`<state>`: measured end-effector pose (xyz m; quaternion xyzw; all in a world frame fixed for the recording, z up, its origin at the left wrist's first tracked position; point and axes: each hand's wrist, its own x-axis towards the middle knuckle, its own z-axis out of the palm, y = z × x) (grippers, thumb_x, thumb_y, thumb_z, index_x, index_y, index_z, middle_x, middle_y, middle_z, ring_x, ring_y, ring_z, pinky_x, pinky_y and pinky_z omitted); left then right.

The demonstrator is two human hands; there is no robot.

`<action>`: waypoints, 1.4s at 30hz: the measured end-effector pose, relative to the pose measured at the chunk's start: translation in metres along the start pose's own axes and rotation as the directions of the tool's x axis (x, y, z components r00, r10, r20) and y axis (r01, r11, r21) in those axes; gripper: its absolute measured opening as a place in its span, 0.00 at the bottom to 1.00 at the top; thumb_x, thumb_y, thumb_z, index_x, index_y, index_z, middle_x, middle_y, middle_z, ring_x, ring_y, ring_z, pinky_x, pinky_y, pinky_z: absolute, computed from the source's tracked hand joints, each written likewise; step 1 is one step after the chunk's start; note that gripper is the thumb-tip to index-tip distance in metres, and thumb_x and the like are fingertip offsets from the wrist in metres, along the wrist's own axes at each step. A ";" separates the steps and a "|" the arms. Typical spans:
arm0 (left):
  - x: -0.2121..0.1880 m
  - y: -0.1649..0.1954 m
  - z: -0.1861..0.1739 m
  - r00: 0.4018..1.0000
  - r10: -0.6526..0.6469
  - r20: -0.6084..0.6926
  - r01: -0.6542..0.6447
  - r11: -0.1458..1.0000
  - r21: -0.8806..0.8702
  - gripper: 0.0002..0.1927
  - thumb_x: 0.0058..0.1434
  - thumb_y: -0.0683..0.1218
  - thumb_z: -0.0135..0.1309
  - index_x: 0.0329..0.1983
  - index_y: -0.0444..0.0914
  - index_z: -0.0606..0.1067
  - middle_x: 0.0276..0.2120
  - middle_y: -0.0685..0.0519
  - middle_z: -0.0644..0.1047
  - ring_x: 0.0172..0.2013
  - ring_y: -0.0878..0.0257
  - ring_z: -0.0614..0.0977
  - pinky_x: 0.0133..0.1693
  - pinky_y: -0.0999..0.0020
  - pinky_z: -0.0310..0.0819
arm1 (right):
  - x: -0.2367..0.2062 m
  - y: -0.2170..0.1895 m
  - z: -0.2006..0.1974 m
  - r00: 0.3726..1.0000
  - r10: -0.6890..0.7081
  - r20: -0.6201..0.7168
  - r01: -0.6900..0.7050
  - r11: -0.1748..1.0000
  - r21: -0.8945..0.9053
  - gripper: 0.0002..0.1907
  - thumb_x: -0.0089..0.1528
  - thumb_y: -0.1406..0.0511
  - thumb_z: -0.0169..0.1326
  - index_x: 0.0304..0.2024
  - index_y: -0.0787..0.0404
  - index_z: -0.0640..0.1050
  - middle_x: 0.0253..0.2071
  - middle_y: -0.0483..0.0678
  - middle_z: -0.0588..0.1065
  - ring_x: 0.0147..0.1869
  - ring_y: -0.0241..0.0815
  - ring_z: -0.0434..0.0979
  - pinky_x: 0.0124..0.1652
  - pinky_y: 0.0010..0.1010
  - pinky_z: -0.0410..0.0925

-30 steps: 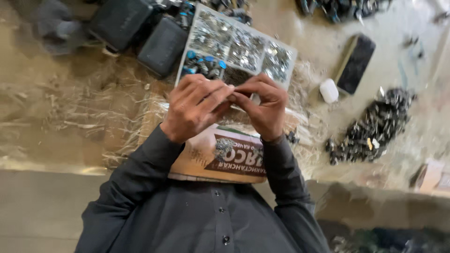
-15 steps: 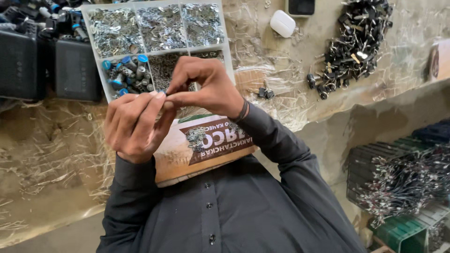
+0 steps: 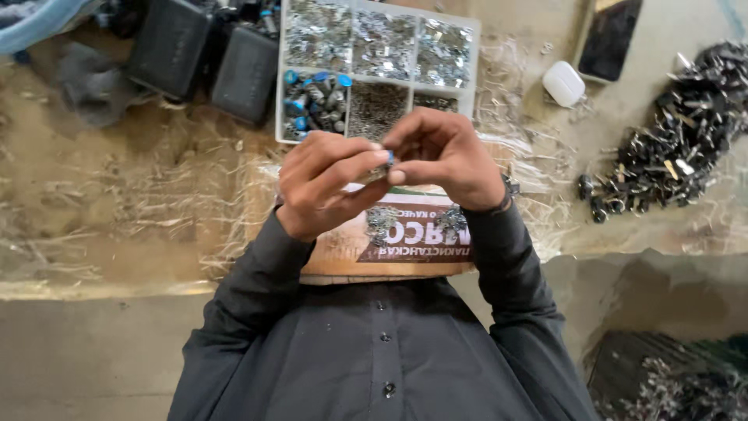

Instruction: The person sits at a workbench assembling small electrical connector components by hand. They repeatedly pick small metal and blue plastic parts from a compartment organizer box, fit them together in their hands, and set finished connectors aside, working through the pile one piece at a time.

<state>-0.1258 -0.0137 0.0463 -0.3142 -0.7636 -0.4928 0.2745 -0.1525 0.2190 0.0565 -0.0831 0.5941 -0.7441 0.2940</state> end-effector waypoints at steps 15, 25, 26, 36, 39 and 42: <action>-0.002 0.003 0.000 1.000 -0.021 -0.012 0.021 1.000 0.002 0.20 0.58 0.40 0.75 0.51 0.39 0.79 0.46 0.53 0.80 0.40 0.58 0.83 0.41 0.65 0.77 | -0.014 0.001 0.024 0.976 -0.170 -0.137 0.146 0.975 -0.167 0.13 0.63 0.74 0.64 0.49 0.69 0.77 0.45 0.48 0.80 0.51 0.33 0.80 0.52 0.26 0.74; -0.001 0.002 -0.001 0.999 -0.008 -0.048 0.009 1.000 0.018 0.20 0.59 0.42 0.75 0.50 0.40 0.78 0.46 0.54 0.80 0.39 0.60 0.83 0.40 0.66 0.76 | -0.010 0.001 0.020 0.982 -0.111 -0.155 0.095 0.990 -0.107 0.11 0.64 0.74 0.64 0.48 0.69 0.79 0.44 0.49 0.81 0.48 0.33 0.81 0.49 0.26 0.75; -0.001 0.002 -0.001 0.999 -0.009 -0.043 0.010 1.000 0.021 0.20 0.59 0.42 0.75 0.50 0.40 0.78 0.46 0.54 0.80 0.40 0.59 0.83 0.40 0.66 0.76 | -0.010 0.001 0.021 0.981 -0.118 -0.151 0.104 0.990 -0.097 0.11 0.64 0.74 0.64 0.49 0.69 0.79 0.44 0.49 0.81 0.48 0.33 0.81 0.50 0.26 0.75; -0.003 -0.002 -0.003 0.999 0.019 -0.031 -0.016 0.995 0.097 0.20 0.60 0.39 0.73 0.53 0.39 0.78 0.46 0.52 0.80 0.39 0.58 0.82 0.41 0.64 0.75 | -0.007 -0.001 0.043 0.892 -0.397 -0.218 0.205 0.784 -0.586 0.12 0.61 0.72 0.67 0.46 0.68 0.80 0.40 0.48 0.81 0.45 0.33 0.83 0.47 0.25 0.76; -0.002 -0.001 -0.003 0.999 0.018 -0.041 -0.013 0.994 0.110 0.19 0.61 0.39 0.72 0.53 0.39 0.78 0.47 0.53 0.80 0.39 0.59 0.82 0.42 0.64 0.76 | -0.010 -0.003 0.048 0.867 -0.446 -0.221 0.208 0.729 -0.653 0.12 0.61 0.73 0.67 0.46 0.67 0.81 0.39 0.48 0.81 0.44 0.34 0.83 0.46 0.25 0.76; -0.001 -0.001 -0.003 0.999 0.022 -0.037 -0.017 0.994 0.108 0.19 0.61 0.39 0.73 0.53 0.39 0.78 0.47 0.53 0.80 0.39 0.59 0.82 0.42 0.64 0.76 | -0.013 -0.004 0.050 0.869 -0.442 -0.223 0.219 0.747 -0.628 0.12 0.61 0.73 0.66 0.47 0.68 0.80 0.40 0.49 0.81 0.44 0.34 0.83 0.47 0.25 0.75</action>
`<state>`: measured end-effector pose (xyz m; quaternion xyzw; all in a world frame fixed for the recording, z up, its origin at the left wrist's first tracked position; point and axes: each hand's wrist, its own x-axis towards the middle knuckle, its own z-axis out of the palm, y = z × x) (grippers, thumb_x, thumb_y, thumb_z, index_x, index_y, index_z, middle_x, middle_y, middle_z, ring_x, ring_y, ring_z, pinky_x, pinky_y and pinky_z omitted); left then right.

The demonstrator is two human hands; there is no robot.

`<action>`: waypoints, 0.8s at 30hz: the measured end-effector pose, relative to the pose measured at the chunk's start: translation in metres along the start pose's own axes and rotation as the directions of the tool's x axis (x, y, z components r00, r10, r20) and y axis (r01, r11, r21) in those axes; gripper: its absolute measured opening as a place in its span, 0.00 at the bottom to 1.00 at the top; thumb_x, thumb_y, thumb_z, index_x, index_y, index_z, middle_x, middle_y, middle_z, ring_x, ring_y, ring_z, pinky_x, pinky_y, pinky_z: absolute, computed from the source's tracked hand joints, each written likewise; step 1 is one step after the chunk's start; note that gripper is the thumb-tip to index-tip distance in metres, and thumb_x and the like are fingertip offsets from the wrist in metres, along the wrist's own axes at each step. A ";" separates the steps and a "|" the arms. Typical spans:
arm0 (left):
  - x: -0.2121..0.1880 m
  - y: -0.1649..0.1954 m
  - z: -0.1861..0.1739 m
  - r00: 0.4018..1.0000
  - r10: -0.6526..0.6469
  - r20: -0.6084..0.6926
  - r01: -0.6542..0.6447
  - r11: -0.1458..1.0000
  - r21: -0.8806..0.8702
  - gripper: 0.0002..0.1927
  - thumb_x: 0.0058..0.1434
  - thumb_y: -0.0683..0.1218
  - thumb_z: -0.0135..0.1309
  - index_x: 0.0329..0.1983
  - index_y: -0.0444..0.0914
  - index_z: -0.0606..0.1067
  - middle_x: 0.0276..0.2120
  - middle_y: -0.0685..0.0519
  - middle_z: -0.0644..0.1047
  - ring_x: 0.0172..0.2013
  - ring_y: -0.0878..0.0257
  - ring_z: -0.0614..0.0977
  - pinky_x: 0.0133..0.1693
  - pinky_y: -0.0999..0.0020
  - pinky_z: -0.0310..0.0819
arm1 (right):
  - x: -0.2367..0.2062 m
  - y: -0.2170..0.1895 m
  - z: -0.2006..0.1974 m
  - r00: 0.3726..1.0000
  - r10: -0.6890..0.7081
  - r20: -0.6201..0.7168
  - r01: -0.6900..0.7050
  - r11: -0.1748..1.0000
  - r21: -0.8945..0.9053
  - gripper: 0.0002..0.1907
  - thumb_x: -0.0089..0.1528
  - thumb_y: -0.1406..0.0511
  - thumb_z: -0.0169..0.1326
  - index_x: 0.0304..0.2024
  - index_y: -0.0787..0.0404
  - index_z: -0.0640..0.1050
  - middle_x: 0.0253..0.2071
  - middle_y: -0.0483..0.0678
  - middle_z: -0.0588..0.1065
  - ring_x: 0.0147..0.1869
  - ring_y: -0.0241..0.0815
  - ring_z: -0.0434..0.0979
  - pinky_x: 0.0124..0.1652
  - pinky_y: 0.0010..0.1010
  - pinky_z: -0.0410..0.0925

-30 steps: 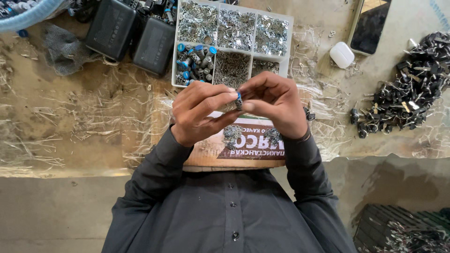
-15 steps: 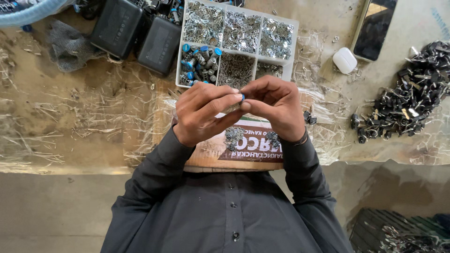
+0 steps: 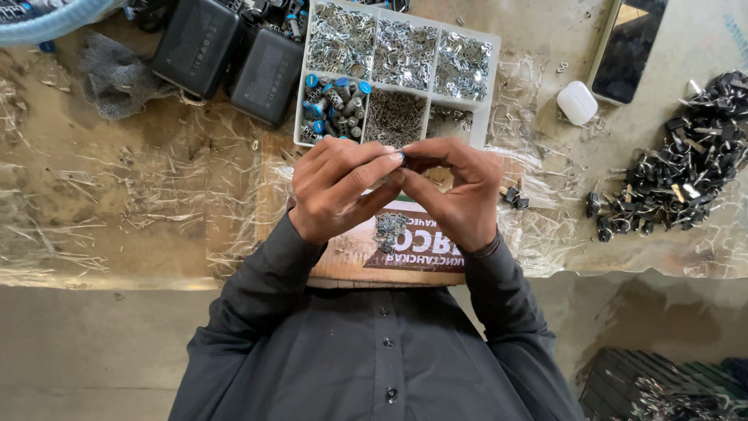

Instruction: The person sits at a workbench assembling small electrical connector components by hand. They repeatedly pick small metal and blue plastic parts from a compartment organizer box, fit them together in their hands, and set finished connectors aside, working through the pile one piece at a time.

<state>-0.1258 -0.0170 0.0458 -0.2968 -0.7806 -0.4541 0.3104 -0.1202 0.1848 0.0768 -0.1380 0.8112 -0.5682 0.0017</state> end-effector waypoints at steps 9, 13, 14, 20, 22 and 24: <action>-0.003 -0.003 -0.002 0.999 -0.047 -0.008 0.045 0.993 -0.108 0.21 0.58 0.42 0.76 0.51 0.39 0.77 0.47 0.51 0.80 0.41 0.57 0.84 0.41 0.64 0.76 | 0.001 0.007 -0.007 0.987 0.156 -0.043 -0.127 0.911 0.392 0.04 0.66 0.73 0.60 0.43 0.68 0.80 0.43 0.49 0.80 0.46 0.33 0.79 0.47 0.24 0.73; -0.004 -0.005 -0.002 0.998 -0.069 -0.011 0.067 0.983 -0.169 0.23 0.58 0.43 0.76 0.51 0.38 0.77 0.47 0.50 0.80 0.42 0.56 0.85 0.41 0.64 0.77 | 0.009 0.006 -0.012 0.994 0.066 -0.091 -0.063 0.997 0.044 0.02 0.67 0.73 0.59 0.42 0.68 0.80 0.40 0.48 0.79 0.42 0.32 0.78 0.45 0.23 0.71; -0.004 -0.005 -0.002 0.997 -0.075 -0.012 0.071 0.981 -0.179 0.23 0.58 0.44 0.76 0.51 0.38 0.77 0.47 0.50 0.80 0.43 0.56 0.85 0.41 0.64 0.78 | 0.011 0.006 -0.013 0.996 0.024 -0.090 -0.030 0.997 -0.065 0.02 0.67 0.73 0.60 0.41 0.68 0.79 0.39 0.47 0.79 0.41 0.33 0.78 0.45 0.24 0.71; -0.004 -0.007 -0.002 0.997 -0.082 0.000 0.081 0.978 -0.194 0.23 0.58 0.44 0.76 0.51 0.38 0.77 0.47 0.50 0.81 0.42 0.56 0.85 0.41 0.63 0.78 | 0.018 0.010 -0.013 0.997 0.007 -0.081 -0.032 0.950 -0.311 0.03 0.67 0.72 0.61 0.39 0.67 0.79 0.37 0.47 0.78 0.38 0.35 0.79 0.42 0.25 0.70; -0.003 -0.007 -0.002 0.996 -0.086 0.008 0.086 0.976 -0.202 0.22 0.58 0.43 0.76 0.51 0.38 0.77 0.47 0.49 0.80 0.43 0.55 0.85 0.41 0.62 0.78 | 0.020 0.014 -0.013 0.995 -0.036 -0.098 -0.003 0.929 -0.370 0.03 0.68 0.71 0.61 0.41 0.66 0.79 0.39 0.48 0.79 0.39 0.36 0.79 0.41 0.25 0.70; -0.002 -0.008 -0.002 0.996 -0.088 0.008 0.088 0.976 -0.200 0.22 0.58 0.43 0.76 0.51 0.38 0.77 0.47 0.49 0.80 0.43 0.55 0.85 0.41 0.62 0.78 | 0.021 0.017 -0.015 0.982 -0.150 -0.116 0.087 0.899 -0.429 0.05 0.68 0.70 0.63 0.45 0.65 0.80 0.44 0.50 0.79 0.42 0.38 0.79 0.42 0.26 0.71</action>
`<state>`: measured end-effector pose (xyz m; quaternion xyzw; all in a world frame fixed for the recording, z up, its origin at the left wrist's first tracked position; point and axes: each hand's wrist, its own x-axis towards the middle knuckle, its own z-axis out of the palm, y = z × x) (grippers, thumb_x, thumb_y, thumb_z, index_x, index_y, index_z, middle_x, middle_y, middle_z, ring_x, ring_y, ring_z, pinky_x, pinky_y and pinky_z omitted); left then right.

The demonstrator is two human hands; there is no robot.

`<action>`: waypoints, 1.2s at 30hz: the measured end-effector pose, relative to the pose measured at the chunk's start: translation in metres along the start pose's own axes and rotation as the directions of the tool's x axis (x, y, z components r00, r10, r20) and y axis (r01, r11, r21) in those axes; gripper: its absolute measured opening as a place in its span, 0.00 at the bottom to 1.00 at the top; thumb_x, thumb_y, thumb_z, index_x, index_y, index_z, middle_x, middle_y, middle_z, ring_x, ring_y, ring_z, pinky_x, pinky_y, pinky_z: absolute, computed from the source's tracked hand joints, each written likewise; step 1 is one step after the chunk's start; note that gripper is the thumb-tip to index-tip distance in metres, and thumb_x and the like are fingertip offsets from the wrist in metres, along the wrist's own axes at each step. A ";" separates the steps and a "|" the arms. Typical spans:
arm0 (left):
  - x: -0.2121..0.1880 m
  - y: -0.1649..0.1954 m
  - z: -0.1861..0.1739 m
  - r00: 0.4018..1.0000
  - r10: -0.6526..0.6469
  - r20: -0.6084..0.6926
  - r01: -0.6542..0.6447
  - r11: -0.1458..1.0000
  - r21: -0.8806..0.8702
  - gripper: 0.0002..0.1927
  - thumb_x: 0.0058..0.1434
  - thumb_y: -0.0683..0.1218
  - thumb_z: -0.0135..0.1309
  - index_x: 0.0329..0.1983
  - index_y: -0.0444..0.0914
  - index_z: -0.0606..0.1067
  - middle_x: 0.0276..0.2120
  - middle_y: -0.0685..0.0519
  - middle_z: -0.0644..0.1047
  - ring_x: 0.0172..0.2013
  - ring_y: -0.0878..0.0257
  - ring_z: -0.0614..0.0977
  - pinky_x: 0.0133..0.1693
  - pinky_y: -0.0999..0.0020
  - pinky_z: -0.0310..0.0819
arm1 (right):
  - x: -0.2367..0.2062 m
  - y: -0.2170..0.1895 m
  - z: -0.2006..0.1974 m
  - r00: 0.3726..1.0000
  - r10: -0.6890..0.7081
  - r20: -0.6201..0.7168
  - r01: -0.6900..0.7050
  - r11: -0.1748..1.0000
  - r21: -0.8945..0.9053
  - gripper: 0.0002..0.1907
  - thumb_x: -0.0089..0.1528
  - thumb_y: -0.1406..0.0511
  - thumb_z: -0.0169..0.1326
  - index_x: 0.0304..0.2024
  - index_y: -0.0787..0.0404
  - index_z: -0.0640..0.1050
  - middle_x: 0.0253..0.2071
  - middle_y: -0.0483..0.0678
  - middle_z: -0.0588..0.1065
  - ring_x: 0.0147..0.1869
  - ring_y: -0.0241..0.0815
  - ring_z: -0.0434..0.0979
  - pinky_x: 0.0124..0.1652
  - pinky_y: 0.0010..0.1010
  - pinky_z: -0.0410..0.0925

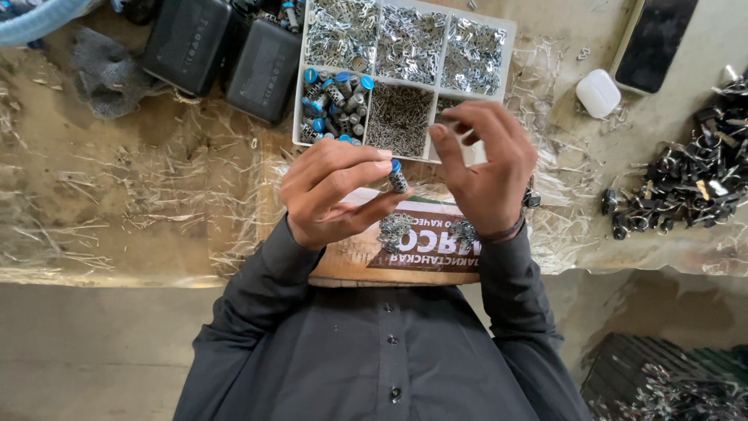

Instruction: The person sits at a workbench assembling small electrical connector components by hand. They repeatedly pick small metal and blue plastic parts from a compartment organizer box, fit them together in their hands, and set finished connectors aside, working through the pile one piece at a time.

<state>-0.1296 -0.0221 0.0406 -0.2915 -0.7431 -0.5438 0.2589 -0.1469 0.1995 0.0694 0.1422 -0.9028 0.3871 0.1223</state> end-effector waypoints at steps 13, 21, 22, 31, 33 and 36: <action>0.011 0.027 -0.001 0.972 0.085 0.219 -0.065 0.993 -0.094 0.20 0.57 0.41 0.74 0.50 0.38 0.78 0.44 0.49 0.80 0.41 0.55 0.84 0.44 0.59 0.80 | -0.093 -0.018 -0.022 0.904 0.262 0.337 -0.427 0.559 0.711 0.19 0.62 0.71 0.64 0.55 0.69 0.76 0.48 0.51 0.79 0.52 0.40 0.80 0.54 0.31 0.73; -0.018 0.063 0.006 0.929 0.067 0.365 -0.023 0.992 -0.124 0.19 0.58 0.42 0.74 0.50 0.38 0.79 0.45 0.51 0.80 0.40 0.58 0.83 0.45 0.61 0.81 | -0.147 -0.014 -0.022 0.972 0.130 0.196 -0.229 0.705 0.671 0.19 0.56 0.71 0.67 0.49 0.67 0.78 0.44 0.51 0.80 0.50 0.39 0.81 0.52 0.29 0.72; -0.024 0.065 0.007 0.931 0.049 0.362 0.003 0.990 -0.142 0.19 0.58 0.42 0.73 0.50 0.37 0.79 0.45 0.51 0.80 0.40 0.58 0.84 0.45 0.61 0.81 | -0.152 -0.013 -0.023 0.939 0.189 0.286 -0.341 0.600 0.724 0.19 0.56 0.73 0.66 0.49 0.68 0.78 0.45 0.53 0.79 0.51 0.41 0.80 0.53 0.31 0.71; -0.066 0.041 -0.048 0.977 0.171 -0.129 -0.147 0.973 0.176 0.13 0.55 0.43 0.64 0.41 0.39 0.73 0.42 0.45 0.79 0.38 0.46 0.83 0.39 0.54 0.83 | -0.191 -0.027 0.014 0.995 0.099 -0.029 -0.087 0.958 0.272 0.13 0.57 0.73 0.70 0.40 0.65 0.80 0.36 0.48 0.76 0.38 0.41 0.75 0.39 0.31 0.69; -0.087 0.054 -0.067 0.955 -0.175 -0.240 0.207 0.972 0.115 0.18 0.56 0.44 0.70 0.46 0.36 0.76 0.45 0.44 0.78 0.41 0.52 0.82 0.38 0.61 0.81 | -0.201 -0.030 0.027 0.997 -0.054 0.057 0.054 0.999 -0.004 0.12 0.55 0.72 0.73 0.37 0.64 0.82 0.34 0.47 0.77 0.36 0.43 0.75 0.37 0.32 0.69; -0.115 0.065 -0.076 0.902 -0.316 -0.294 0.350 0.934 0.070 0.21 0.55 0.45 0.73 0.48 0.34 0.78 0.46 0.44 0.77 0.42 0.56 0.82 0.38 0.65 0.79 | -0.208 -0.025 0.030 0.998 -0.060 0.028 0.064 0.983 -0.170 0.13 0.56 0.70 0.75 0.39 0.65 0.83 0.34 0.47 0.75 0.34 0.42 0.73 0.35 0.34 0.67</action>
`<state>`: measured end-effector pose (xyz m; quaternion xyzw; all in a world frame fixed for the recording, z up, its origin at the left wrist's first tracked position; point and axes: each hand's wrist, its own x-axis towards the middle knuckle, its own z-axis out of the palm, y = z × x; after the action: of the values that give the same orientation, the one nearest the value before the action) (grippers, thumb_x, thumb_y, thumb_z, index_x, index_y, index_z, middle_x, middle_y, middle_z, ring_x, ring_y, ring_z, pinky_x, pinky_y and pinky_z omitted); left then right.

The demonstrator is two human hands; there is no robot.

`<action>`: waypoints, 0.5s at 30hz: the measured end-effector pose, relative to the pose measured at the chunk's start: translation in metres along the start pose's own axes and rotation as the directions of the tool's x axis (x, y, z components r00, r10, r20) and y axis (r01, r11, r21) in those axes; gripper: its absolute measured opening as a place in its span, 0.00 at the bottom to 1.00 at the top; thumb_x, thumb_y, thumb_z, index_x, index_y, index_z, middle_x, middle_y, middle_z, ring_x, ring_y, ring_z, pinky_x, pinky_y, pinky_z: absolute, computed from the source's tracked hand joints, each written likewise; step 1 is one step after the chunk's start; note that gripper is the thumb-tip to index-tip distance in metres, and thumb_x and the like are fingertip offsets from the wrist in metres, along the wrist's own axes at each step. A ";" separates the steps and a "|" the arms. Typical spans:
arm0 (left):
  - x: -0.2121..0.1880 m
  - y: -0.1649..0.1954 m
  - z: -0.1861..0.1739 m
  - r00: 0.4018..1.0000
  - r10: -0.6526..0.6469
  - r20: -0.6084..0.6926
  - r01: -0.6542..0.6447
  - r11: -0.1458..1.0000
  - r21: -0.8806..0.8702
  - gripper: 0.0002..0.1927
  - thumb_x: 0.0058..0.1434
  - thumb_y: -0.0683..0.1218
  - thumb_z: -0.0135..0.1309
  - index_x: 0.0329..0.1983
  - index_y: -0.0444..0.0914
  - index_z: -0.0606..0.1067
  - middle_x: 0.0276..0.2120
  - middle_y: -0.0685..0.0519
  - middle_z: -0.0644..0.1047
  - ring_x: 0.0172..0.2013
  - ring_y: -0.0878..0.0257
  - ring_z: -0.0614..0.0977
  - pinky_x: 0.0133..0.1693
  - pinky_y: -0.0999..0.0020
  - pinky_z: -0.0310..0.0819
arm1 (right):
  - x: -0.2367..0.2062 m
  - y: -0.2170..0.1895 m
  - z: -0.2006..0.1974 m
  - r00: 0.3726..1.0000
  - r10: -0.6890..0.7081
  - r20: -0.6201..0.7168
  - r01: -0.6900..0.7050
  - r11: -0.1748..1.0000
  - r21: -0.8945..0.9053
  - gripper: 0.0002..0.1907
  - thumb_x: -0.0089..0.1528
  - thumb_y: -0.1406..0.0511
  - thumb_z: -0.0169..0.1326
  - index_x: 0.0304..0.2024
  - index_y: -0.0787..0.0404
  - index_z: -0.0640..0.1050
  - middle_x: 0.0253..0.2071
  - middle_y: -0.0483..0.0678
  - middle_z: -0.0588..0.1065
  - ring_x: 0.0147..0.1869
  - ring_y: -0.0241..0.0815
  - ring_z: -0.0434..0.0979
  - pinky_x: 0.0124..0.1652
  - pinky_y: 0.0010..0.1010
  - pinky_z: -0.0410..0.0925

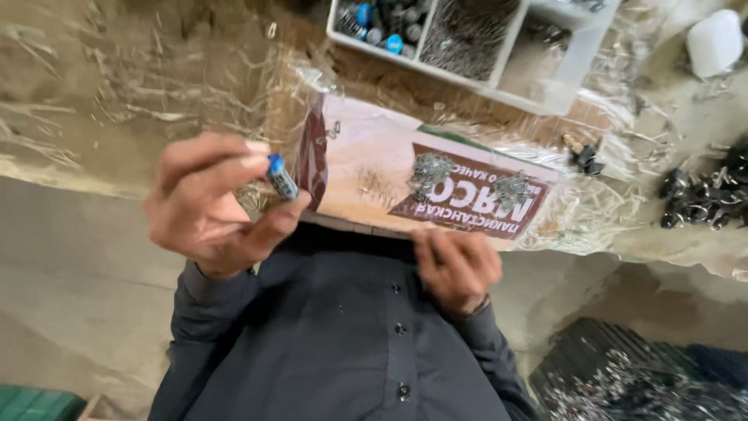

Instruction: The person sits at a workbench assembling small electrical connector components by hand. They repeatedly pick small metal and blue plastic parts from a compartment organizer box, fit them together in their hands, and set finished connectors aside, working through the pile one piece at a time.

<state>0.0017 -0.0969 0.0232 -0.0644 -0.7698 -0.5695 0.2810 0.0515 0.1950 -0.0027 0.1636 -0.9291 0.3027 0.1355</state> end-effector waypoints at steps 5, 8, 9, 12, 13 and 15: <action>-0.021 0.000 0.005 0.997 -0.039 0.069 0.041 0.999 -0.020 0.22 0.54 0.43 0.74 0.48 0.34 0.78 0.46 0.45 0.78 0.43 0.53 0.83 0.40 0.62 0.80 | 0.001 0.007 -0.012 0.993 -0.062 0.098 0.079 0.981 -0.178 0.22 0.57 0.60 0.73 0.48 0.65 0.83 0.37 0.47 0.74 0.40 0.46 0.73 0.40 0.39 0.67; -0.022 0.002 0.015 0.986 -0.031 0.164 0.048 0.994 -0.100 0.21 0.55 0.42 0.74 0.49 0.34 0.78 0.46 0.45 0.78 0.42 0.53 0.83 0.39 0.63 0.79 | 0.002 0.005 -0.012 0.977 -0.109 0.184 0.137 0.979 -0.148 0.27 0.58 0.57 0.74 0.52 0.67 0.82 0.38 0.46 0.73 0.40 0.44 0.73 0.40 0.38 0.67; -0.021 0.002 0.019 0.981 -0.004 0.194 0.034 0.988 -0.150 0.21 0.56 0.41 0.74 0.49 0.34 0.78 0.46 0.45 0.78 0.42 0.54 0.83 0.38 0.64 0.79 | 0.003 0.004 -0.011 0.969 -0.127 0.211 0.157 0.979 -0.133 0.29 0.58 0.56 0.75 0.53 0.68 0.82 0.39 0.46 0.73 0.39 0.44 0.72 0.40 0.38 0.67; -0.018 0.007 0.025 0.961 0.015 0.275 0.038 0.982 -0.185 0.21 0.57 0.41 0.73 0.50 0.34 0.77 0.46 0.45 0.78 0.42 0.54 0.83 0.38 0.65 0.80 | 0.003 0.006 -0.009 0.955 -0.004 0.297 0.063 0.980 -0.187 0.32 0.53 0.54 0.75 0.54 0.65 0.83 0.35 0.46 0.70 0.37 0.45 0.71 0.37 0.38 0.66; -0.017 0.008 0.028 0.953 0.014 0.303 0.044 0.982 -0.182 0.21 0.57 0.41 0.73 0.50 0.34 0.77 0.45 0.45 0.78 0.43 0.53 0.83 0.39 0.64 0.80 | 0.003 0.009 -0.011 0.955 -0.082 0.286 0.128 0.981 -0.146 0.29 0.54 0.56 0.75 0.52 0.64 0.83 0.36 0.46 0.71 0.37 0.45 0.71 0.37 0.38 0.65; -0.013 0.013 0.032 0.933 0.026 0.359 0.039 0.984 -0.171 0.20 0.57 0.41 0.73 0.50 0.35 0.78 0.45 0.46 0.78 0.43 0.53 0.84 0.40 0.64 0.80 | 0.004 0.019 -0.017 0.938 -0.232 0.255 0.259 0.963 -0.075 0.22 0.56 0.61 0.74 0.50 0.60 0.82 0.38 0.46 0.72 0.39 0.45 0.71 0.37 0.39 0.65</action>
<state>0.0065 -0.0605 0.0209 -0.1894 -0.7552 -0.6146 0.1267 0.0434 0.2185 0.0019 0.3069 -0.9259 0.2103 0.0656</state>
